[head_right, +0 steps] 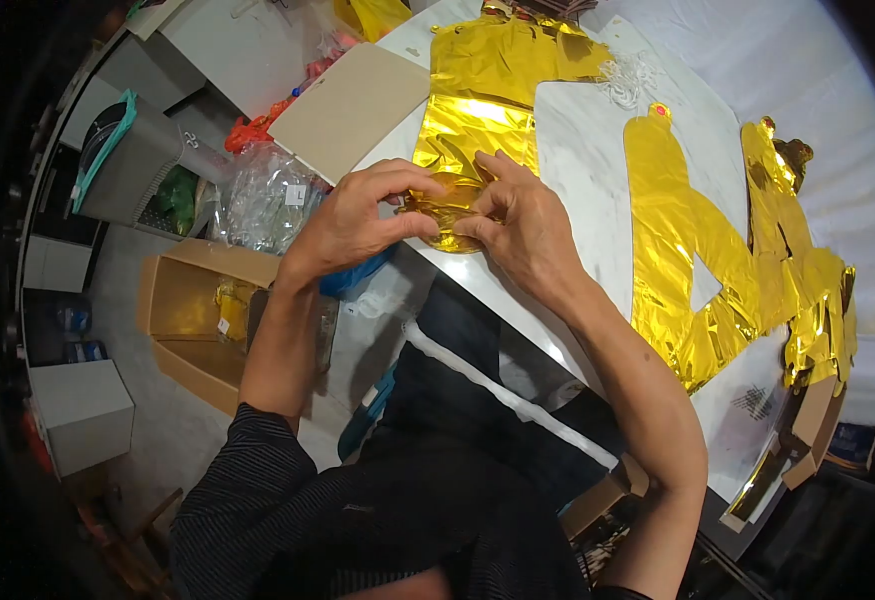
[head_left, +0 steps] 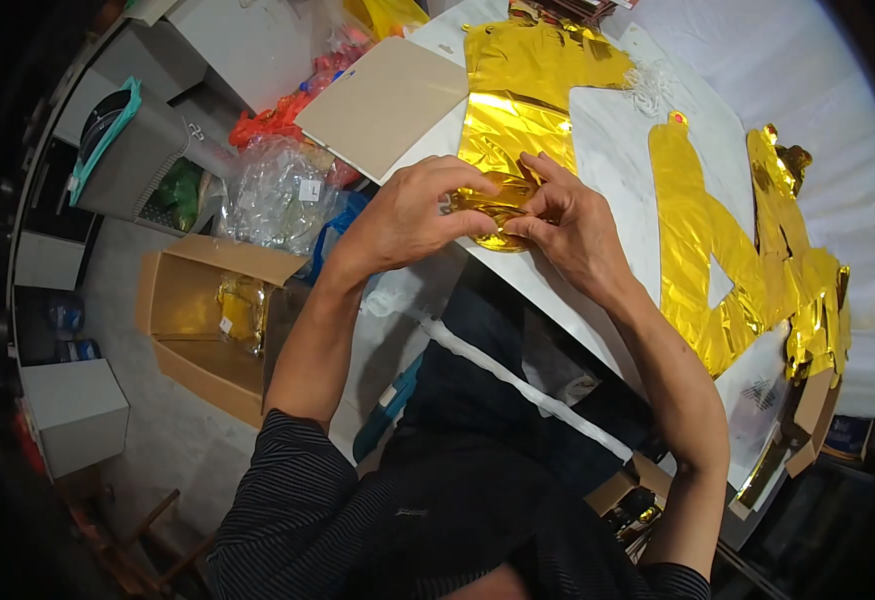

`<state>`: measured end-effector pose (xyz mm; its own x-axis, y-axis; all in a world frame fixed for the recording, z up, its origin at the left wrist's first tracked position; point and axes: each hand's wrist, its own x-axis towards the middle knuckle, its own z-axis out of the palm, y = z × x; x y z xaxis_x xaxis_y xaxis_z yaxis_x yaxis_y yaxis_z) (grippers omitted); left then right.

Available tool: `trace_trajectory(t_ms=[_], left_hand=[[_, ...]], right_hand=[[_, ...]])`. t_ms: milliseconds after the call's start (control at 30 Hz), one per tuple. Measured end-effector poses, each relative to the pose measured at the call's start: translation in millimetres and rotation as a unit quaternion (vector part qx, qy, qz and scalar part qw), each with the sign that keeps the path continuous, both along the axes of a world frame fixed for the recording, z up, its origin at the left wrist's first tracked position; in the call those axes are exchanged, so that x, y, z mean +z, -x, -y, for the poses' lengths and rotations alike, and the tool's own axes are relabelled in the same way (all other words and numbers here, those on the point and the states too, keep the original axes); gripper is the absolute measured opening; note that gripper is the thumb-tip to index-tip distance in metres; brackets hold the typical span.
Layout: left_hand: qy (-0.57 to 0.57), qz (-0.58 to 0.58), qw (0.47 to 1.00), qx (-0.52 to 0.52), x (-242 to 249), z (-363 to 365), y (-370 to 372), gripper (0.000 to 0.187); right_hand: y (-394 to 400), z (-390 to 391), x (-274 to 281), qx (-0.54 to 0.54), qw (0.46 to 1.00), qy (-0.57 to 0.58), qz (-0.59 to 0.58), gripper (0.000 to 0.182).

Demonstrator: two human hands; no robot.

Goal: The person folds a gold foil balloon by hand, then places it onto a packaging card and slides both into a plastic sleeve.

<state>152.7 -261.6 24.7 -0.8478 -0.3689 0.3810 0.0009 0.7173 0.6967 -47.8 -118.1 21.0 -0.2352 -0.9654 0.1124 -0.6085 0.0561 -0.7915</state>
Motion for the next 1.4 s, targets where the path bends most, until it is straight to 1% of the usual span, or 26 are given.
trace_trajectory(t_ms=[67, 100, 167, 267, 333, 400, 467, 533, 567, 633, 667, 700, 767, 800, 867, 900, 967, 1000, 1067, 1200, 1267, 1400], left_hand=[[-0.037, 0.028, 0.999, 0.025, -3.6, -1.0, 3.2, 0.019], [-0.037, 0.027, 0.999, 0.024, -4.1, -2.3, 5.4, 0.019], [-0.083, 0.047, 0.992, 0.082, -4.8, -4.8, 9.9, 0.018], [-0.090, 0.054, 0.988, 0.109, -6.1, -6.4, 12.5, 0.018], [-0.087, 0.061, 0.988, 0.116, -6.0, -6.4, 13.2, 0.018], [-0.083, 0.067, 0.986, 0.125, -6.4, -5.7, 12.6, 0.019], [-0.114, 0.061, 0.984, 0.120, -7.9, -4.6, 11.3, 0.019], [-0.107, 0.056, 0.986, 0.117, -8.2, -4.5, 10.5, 0.019], [-0.102, 0.049, 0.987, 0.114, -8.7, -4.5, 10.3, 0.018], [-0.094, 0.042, 0.989, 0.110, -9.6, -3.7, 9.5, 0.018], [-0.085, 0.033, 0.990, 0.103, -9.9, -3.5, 10.4, 0.018], [-0.086, 0.032, 0.991, 0.100, -9.6, -3.3, 11.7, 0.018], [-0.076, 0.048, 0.991, 0.096, -8.1, -2.2, 11.0, 0.018], [-0.075, 0.049, 0.991, 0.096, -7.5, -1.7, 9.8, 0.018], [-0.083, 0.050, 0.993, 0.074, -6.2, -0.8, 7.8, 0.018], [-0.082, 0.050, 0.993, 0.074, -5.2, -0.2, 6.4, 0.018], [-0.113, 0.046, 0.992, 0.024, -2.3, 0.3, 3.2, 0.021], [-0.112, 0.046, 0.992, 0.023, -0.6, -0.3, 2.4, 0.021], [0.008, 0.031, 0.999, 0.007, 2.1, -1.2, 0.9, 0.023], [0.005, 0.021, 1.000, 0.010, -2.7, -0.4, 3.6, 0.020], [-0.097, 0.011, 0.994, 0.053, -6.9, -0.3, 6.7, 0.019], [-0.101, 0.025, 0.991, 0.080, -4.9, -1.7, 9.7, 0.018]], right_hand=[[0.1, 0.0, 0.1, -0.002, 1.000, 0.000, 0.001, 0.013], [0.3, 0.2, 0.7, 0.004, 1.000, 0.002, 0.009, 0.013], [1.4, 0.3, 5.4, 0.008, 1.000, 0.003, 0.016, 0.012], [3.3, 0.1, 16.5, 0.011, 0.999, -0.014, 0.036, 0.016], [6.7, 0.6, 17.3, 0.023, 0.998, -0.031, 0.056, 0.020], [10.0, 1.3, 8.7, 0.028, 0.998, -0.025, 0.042, 0.022], [8.3, 0.6, 8.3, 0.034, 0.999, -0.018, 0.029, 0.024], [1.0, -8.4, 17.1, 0.076, 0.987, 0.027, -0.138, 0.032], [-1.7, -11.7, 20.8, 0.076, 0.987, 0.026, -0.137, 0.032], [-6.8, -17.7, 25.5, 0.134, 0.937, 0.067, -0.317, 0.036], [-8.8, -19.2, 21.1, 0.139, 0.932, 0.065, -0.329, 0.032], [-8.5, -19.8, 18.1, 0.137, 0.932, 0.064, -0.329, 0.032], [-8.0, -19.0, 13.3, 0.142, 0.902, 0.105, -0.393, 0.028], [-7.8, -18.3, 11.1, 0.142, 0.903, 0.106, -0.392, 0.028], [-6.8, -16.5, 8.9, 0.103, 0.948, 0.111, -0.281, 0.023], [-6.8, -15.3, 9.1, 0.102, 0.947, 0.112, -0.282, 0.023], [-7.9, -12.3, 9.4, 0.041, 0.990, 0.069, -0.113, 0.014], [-6.9, -10.6, 9.2, 0.040, 0.990, 0.069, -0.113, 0.014], [-4.8, -6.1, 9.0, 0.004, 1.000, 0.007, 0.012, 0.013], [-5.6, -2.3, 15.9, -0.003, 0.999, -0.021, 0.044, 0.013], [-5.4, -1.2, 17.3, -0.015, 0.998, -0.027, 0.062, 0.011], [1.7, -0.6, 13.6, 0.009, 0.997, -0.019, 0.075, 0.010]])
